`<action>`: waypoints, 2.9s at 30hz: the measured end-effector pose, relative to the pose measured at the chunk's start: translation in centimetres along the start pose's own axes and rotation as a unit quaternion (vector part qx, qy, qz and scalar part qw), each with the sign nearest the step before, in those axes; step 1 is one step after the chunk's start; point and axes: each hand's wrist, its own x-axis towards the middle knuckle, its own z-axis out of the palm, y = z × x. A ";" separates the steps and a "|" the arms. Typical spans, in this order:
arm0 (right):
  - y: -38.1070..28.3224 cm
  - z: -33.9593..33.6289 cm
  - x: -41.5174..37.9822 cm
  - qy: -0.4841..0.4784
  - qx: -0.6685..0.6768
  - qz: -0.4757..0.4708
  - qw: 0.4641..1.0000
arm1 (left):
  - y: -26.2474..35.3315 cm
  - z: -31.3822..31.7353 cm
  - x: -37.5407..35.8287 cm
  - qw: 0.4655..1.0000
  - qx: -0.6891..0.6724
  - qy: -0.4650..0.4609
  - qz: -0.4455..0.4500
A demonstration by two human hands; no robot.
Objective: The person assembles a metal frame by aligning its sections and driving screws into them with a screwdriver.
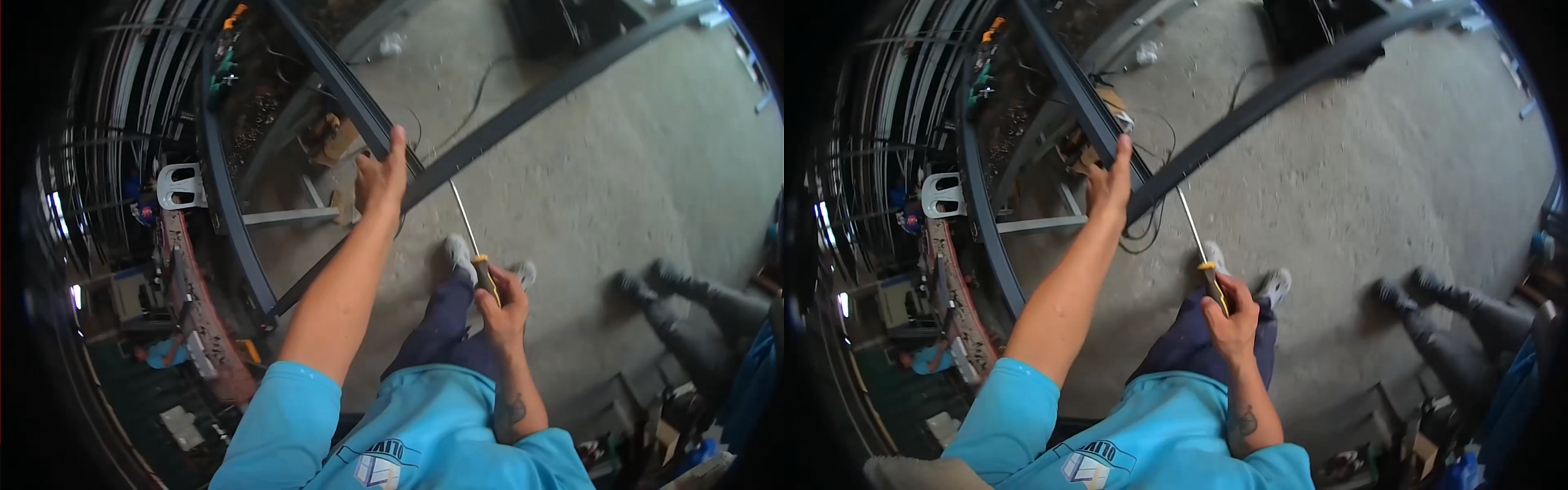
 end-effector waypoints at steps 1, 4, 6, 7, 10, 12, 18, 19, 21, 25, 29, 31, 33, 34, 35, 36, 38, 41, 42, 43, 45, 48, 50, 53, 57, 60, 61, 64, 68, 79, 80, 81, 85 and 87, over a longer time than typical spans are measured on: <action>0.0 0.1 0.1 -0.011 -0.017 -0.018 1.000 | -0.2 0.5 0.5 1.000 -0.006 0.008 0.001; 0.1 0.3 0.3 -0.007 -0.045 -0.033 0.998 | -0.2 1.0 0.6 0.999 -0.029 0.016 0.001; -0.5 -0.1 0.0 0.005 -0.056 -0.041 0.998 | 0.4 0.8 -0.4 0.992 -0.127 -0.018 0.011; -0.9 -0.3 -0.1 0.000 -0.084 -0.045 0.995 | 0.3 1.0 -0.2 0.989 -0.145 -0.032 0.013; -0.4 -0.4 -0.4 0.005 -0.109 -0.099 0.989 | 0.2 1.3 0.1 0.986 -0.163 -0.044 0.003; 0.0 -0.4 -0.7 0.010 -0.108 -0.158 0.981 | 0.1 1.6 0.5 0.985 -0.169 -0.043 -0.010; 1.3 0.8 0.3 0.006 -0.104 -0.165 0.981 | 0.1 1.5 0.7 0.987 -0.158 -0.041 0.009; 1.4 0.9 0.3 0.011 -0.093 -0.152 0.984 | 0.2 1.4 0.5 0.987 -0.154 -0.041 0.015; 1.2 0.7 0.4 0.005 -0.084 -0.143 0.986 | 0.2 1.4 0.4 0.987 -0.151 -0.041 0.019; 1.0 0.6 0.6 0.000 -0.090 -0.154 0.984 | 0.7 1.2 -0.4 0.988 -0.152 -0.042 -0.008; 1.1 0.5 0.7 -0.007 -0.092 -0.136 0.986 | 0.5 1.2 -0.3 0.983 -0.179 -0.047 0.010; 1.0 0.6 0.8 -0.007 -0.087 -0.141 0.986 | 0.6 1.1 -0.4 0.982 -0.179 -0.056 0.014; 1.2 0.6 0.8 -0.011 -0.085 -0.137 0.987 | 0.6 1.1 -0.4 0.982 -0.179 -0.065 0.016; 1.3 0.6 0.9 -0.016 -0.082 -0.133 0.988 | 0.6 1.1 -0.2 0.982 -0.174 -0.066 0.013; 1.3 0.5 0.9 -0.016 -0.083 -0.133 0.987 | 0.5 1.1 -0.2 0.983 -0.170 -0.066 0.010; 1.2 0.4 0.9 -0.036 -0.068 -0.091 0.993 | 0.5 1.1 -0.2 0.983 -0.171 -0.067 0.009; 0.9 0.0 1.1 -0.054 -0.055 -0.050 0.996 | 0.6 0.9 -0.4 0.985 -0.162 -0.062 0.015; 0.5 -0.7 1.6 -0.124 0.088 0.137 0.979 | 0.0 1.2 0.3 0.979 -0.191 -0.068 0.030; 0.7 -0.6 1.7 -0.122 0.087 0.135 0.979 | -0.1 1.4 0.5 0.978 -0.193 -0.070 0.031; 1.0 -0.4 1.6 -0.100 0.075 0.090 0.988 | 0.1 1.3 0.1 0.977 -0.201 -0.065 0.018; 1.0 0.0 1.4 -0.047 -0.064 -0.079 0.994 | 0.1 1.1 -0.1 0.976 -0.211 -0.061 0.004; -0.3 1.1 0.4 0.042 -0.294 -0.306 0.905 | -0.3 1.2 0.0 0.975 -0.216 -0.046 0.025; -0.6 1.4 0.4 0.064 -0.374 -0.341 0.860 | -0.4 0.7 -0.1 0.989 -0.128 -0.072 0.032; -1.1 1.2 1.1 0.053 -0.397 -0.370 0.838 | -1.2 0.9 -0.1 0.984 -0.102 -0.065 0.134; -1.4 0.8 2.1 -0.021 -0.297 -0.296 0.907 | -2.4 1.2 0.7 0.983 -0.063 -0.063 0.158; -1.6 0.4 2.7 -0.048 -0.255 -0.243 0.935 | -2.8 1.2 0.8 0.990 -0.021 -0.054 0.130; -0.9 0.4 2.5 -0.059 -0.198 -0.182 0.961 | -1.9 0.6 0.1 0.991 -0.009 -0.067 0.118; -0.2 -0.1 2.8 -0.098 -0.088 0.002 0.991 | -1.9 0.7 0.0 0.989 0.005 -0.056 0.138; -0.6 -0.6 3.7 -0.143 0.158 0.254 0.944 | -1.8 1.2 0.0 0.991 0.013 -0.064 0.114; -1.6 -0.2 3.3 -0.147 0.201 0.326 0.912 | -0.9 0.0 -0.4 0.994 0.055 -0.082 0.055; -2.9 0.1 3.1 -0.137 0.173 0.330 0.918 | -0.9 0.0 -0.4 0.994 0.048 -0.080 0.057; -3.2 0.4 2.9 -0.127 0.154 0.328 0.923 | -0.7 -0.2 -0.5 0.995 0.038 -0.067 0.067; -4.1 1.9 1.1 -0.084 0.087 0.240 0.963 | -1.0 -0.4 -0.2 0.996 0.033 -0.063 0.054; -3.5 1.9 0.4 -0.063 -0.005 0.147 0.987 | -1.6 0.0 0.1 0.996 0.031 -0.066 0.061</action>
